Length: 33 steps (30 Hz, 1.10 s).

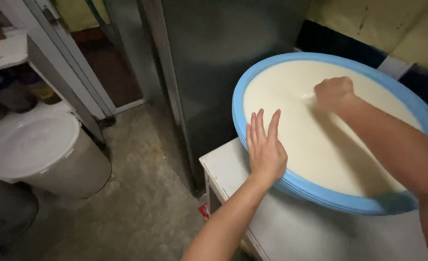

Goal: Stirring a white liquid in a large blue basin using a ladle and hand mixing.

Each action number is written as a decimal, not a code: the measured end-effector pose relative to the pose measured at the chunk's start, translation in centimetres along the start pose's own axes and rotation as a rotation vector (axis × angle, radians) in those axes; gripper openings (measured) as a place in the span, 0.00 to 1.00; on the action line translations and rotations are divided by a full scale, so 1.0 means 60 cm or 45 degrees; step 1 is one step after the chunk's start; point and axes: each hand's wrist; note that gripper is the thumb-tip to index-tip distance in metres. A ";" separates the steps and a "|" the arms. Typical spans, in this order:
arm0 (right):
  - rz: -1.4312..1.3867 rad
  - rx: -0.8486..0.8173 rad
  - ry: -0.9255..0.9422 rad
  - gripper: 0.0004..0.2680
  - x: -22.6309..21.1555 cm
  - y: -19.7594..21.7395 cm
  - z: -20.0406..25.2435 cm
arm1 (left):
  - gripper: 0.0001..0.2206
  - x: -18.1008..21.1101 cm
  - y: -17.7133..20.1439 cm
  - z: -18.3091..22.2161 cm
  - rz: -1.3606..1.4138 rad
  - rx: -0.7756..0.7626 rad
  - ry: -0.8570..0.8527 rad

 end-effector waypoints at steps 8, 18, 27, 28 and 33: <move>0.447 -0.310 -0.188 0.09 0.054 -0.011 0.057 | 0.34 0.009 0.006 0.000 -0.045 0.036 -0.046; 0.708 -0.568 -0.417 0.09 0.153 -0.162 0.190 | 0.37 -0.003 -0.006 -0.004 -0.092 0.047 -0.062; 0.853 -0.184 -0.105 0.08 0.055 0.020 0.323 | 0.28 -0.003 -0.005 -0.004 -0.026 0.137 -0.099; 0.782 -0.245 -0.109 0.10 0.043 0.036 0.330 | 0.27 -0.005 -0.008 -0.004 -0.057 0.125 -0.076; 0.621 -0.334 0.031 0.14 -0.025 0.082 0.358 | 0.26 0.001 0.001 -0.002 -0.045 0.086 -0.056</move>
Point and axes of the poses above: each hand's wrist, its own z-axis away from the middle knuckle, its own y-axis out of the back of the hand, x = y × z, and after that the axes turned 15 degrees about y, right-handed
